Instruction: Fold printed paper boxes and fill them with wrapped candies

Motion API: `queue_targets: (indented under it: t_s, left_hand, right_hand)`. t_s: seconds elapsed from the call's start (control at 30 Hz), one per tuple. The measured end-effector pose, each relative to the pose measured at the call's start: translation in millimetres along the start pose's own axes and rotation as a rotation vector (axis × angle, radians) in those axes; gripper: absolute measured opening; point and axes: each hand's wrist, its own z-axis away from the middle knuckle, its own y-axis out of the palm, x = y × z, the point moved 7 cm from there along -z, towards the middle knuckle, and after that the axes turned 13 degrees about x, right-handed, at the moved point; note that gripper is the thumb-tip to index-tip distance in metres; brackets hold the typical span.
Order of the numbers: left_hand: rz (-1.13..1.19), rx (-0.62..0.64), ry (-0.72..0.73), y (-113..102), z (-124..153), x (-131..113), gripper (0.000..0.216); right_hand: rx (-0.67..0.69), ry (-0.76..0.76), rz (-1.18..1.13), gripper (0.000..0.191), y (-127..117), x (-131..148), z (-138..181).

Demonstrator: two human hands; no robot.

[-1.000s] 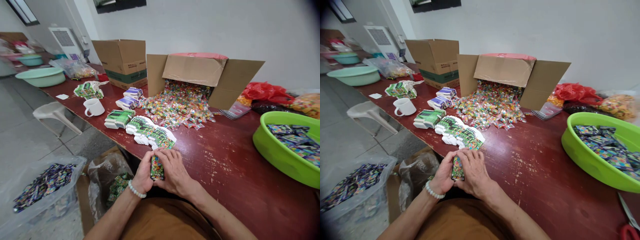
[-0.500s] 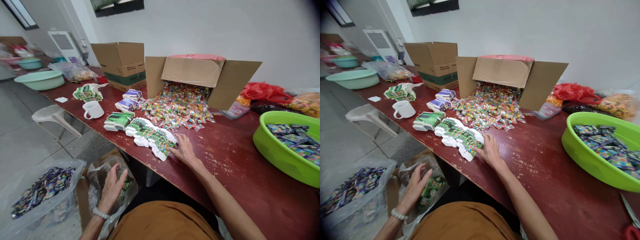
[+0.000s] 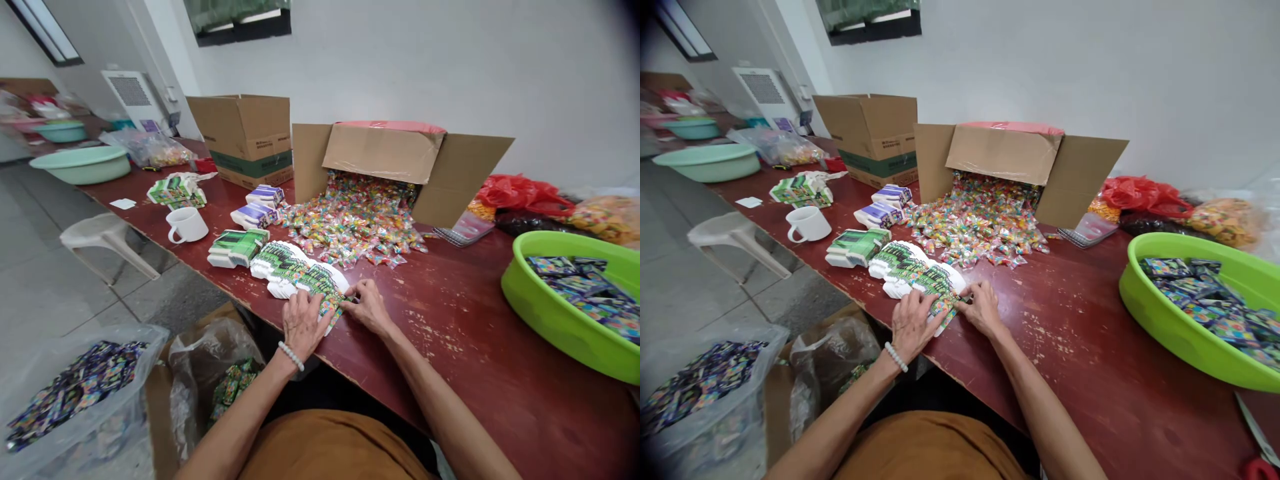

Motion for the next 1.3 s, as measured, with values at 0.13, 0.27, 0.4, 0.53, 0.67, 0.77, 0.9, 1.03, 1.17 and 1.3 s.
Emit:
queue_targets:
  t_s: [0.13, 0.27, 0.4, 0.53, 0.67, 0.77, 0.9, 1.03, 1.17, 1.3]
  left_hand:
    - [0.316, 0.031, 0.017, -11, 4, 4, 0.026]
    - [0.886, 0.397, 0.102, -8, 8, -2, 0.025]
    - [1.461, 0.936, 0.155, 2, 27, -27, 0.028]
    - [1.46, 1.066, 0.187, 10, 37, -32, 0.028]
    - [1.395, 1.041, 0.191, 11, 36, -24, 0.027]
    - [1.337, 1.065, 0.214, 9, 36, -22, 0.026]
    - [1.376, 1.056, 0.203, 6, 38, -25, 0.029]
    - [1.427, 1.038, 0.156, 8, 41, -29, 0.032]
    - [1.391, 1.053, 0.146, 8, 45, -29, 0.036]
    - [1.393, 0.977, 0.185, 0, 42, -29, 0.047]
  right_hand:
    - [-0.029, -0.087, -0.101, 0.008, -11, 9, 16]
    - [-0.029, -0.315, -0.127, 0.007, -36, 43, 39]
    - [0.086, -0.452, -0.102, 0.006, -46, 74, 57]
    - [0.165, -0.437, -0.091, 0.008, -40, 84, 62]
    - [0.232, -0.311, -0.121, 0.01, -32, 84, 61]
    - [0.207, -0.308, -0.153, 0.011, -32, 92, 64]
    - [0.191, -0.312, -0.16, 0.011, -32, 97, 67]
    - [0.362, -0.348, -0.281, 0.009, -23, 95, 70]
    - [0.658, -0.435, -0.554, 0.036, -12, 100, 77]
    - [0.796, -0.521, -0.579, 0.063, -7, 111, 88]
